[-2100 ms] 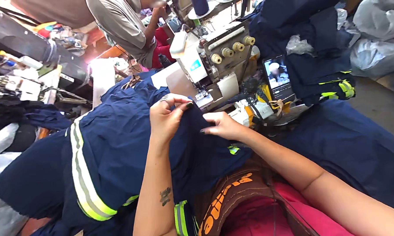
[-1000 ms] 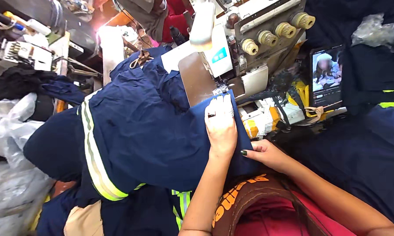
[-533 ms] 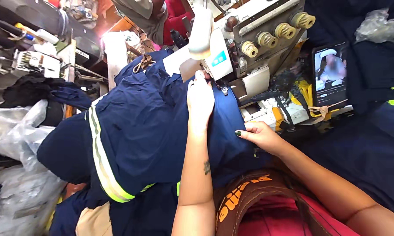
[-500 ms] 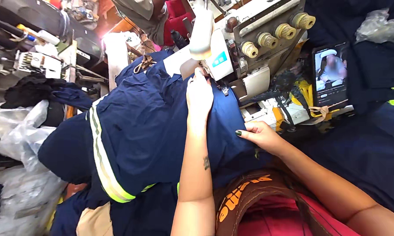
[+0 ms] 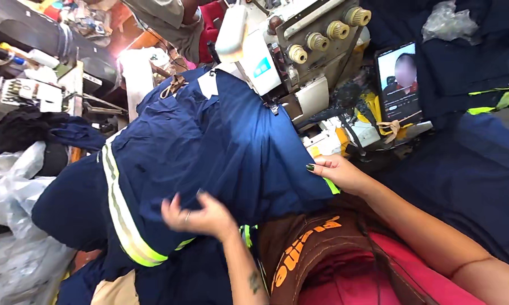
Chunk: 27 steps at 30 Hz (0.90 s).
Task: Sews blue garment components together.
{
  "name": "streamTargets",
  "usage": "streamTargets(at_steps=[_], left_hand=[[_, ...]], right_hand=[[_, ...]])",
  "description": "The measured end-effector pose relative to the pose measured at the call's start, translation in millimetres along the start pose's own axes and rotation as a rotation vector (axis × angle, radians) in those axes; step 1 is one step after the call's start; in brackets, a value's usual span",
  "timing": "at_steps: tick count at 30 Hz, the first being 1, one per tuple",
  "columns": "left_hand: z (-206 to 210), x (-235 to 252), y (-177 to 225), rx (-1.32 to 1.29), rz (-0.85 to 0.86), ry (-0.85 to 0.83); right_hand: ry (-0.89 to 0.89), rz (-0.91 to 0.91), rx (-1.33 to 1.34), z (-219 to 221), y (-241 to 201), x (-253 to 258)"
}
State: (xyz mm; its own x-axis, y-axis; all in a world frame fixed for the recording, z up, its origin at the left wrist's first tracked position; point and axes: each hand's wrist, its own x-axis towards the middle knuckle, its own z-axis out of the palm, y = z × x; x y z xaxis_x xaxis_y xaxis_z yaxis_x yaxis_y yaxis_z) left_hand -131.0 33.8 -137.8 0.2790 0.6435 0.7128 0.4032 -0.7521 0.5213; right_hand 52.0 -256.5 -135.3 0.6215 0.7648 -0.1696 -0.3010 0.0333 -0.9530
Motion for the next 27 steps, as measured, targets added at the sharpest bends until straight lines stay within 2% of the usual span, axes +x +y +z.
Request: streamTargets(at_steps=[2, 3, 4, 6, 8, 9, 11, 14, 15, 17, 19, 23, 27], left_hand=[[-35, -34, -30, -0.068, -0.447, 0.097], [-46, -47, -43, -0.182, -0.667, 0.067], [-55, -58, -57, -0.299, -0.83, -0.012], [-68, -69, -75, -0.474, -0.963, -0.302], [-86, -53, -65, -0.419, -0.888, -0.56], [-97, -34, -55, -0.293, -0.809, -0.603], [-122, 12, -44, -0.115, -0.652, -0.523], [-125, 83, -45, 0.041, -0.465, -0.217], [-116, 100, -51, 0.118, -0.394, -0.187], [-92, 119, -64, 0.26, -0.318, -0.269], [-64, 115, -61, 0.296, -0.271, -0.325], [-25, 76, -30, 0.395, -0.172, -0.209], [-3, 18, 7, 0.133, 0.086, -0.287]], right_hand=[[-0.016, 0.014, 0.083, -8, 5, -6], [-0.037, 0.008, 0.095, -10, 6, -7], [-0.063, -0.016, 0.08, -11, 7, -7], [-0.112, -0.077, 0.019, -11, 7, -5], [-0.073, -0.089, -0.051, -7, 9, -6], [-0.038, -0.088, -0.067, -5, 9, -7], [0.04, -0.074, -0.055, -1, 9, -12], [0.129, -0.063, -0.015, 12, 10, -16], [0.14, -0.06, -0.001, 18, 12, -16], [0.153, -0.069, 0.009, 31, 19, -14], [0.188, -0.067, 0.022, 37, 28, -12], [0.248, -0.089, 0.052, 34, 36, -11], [0.238, -0.095, 0.131, 26, 43, -12]])
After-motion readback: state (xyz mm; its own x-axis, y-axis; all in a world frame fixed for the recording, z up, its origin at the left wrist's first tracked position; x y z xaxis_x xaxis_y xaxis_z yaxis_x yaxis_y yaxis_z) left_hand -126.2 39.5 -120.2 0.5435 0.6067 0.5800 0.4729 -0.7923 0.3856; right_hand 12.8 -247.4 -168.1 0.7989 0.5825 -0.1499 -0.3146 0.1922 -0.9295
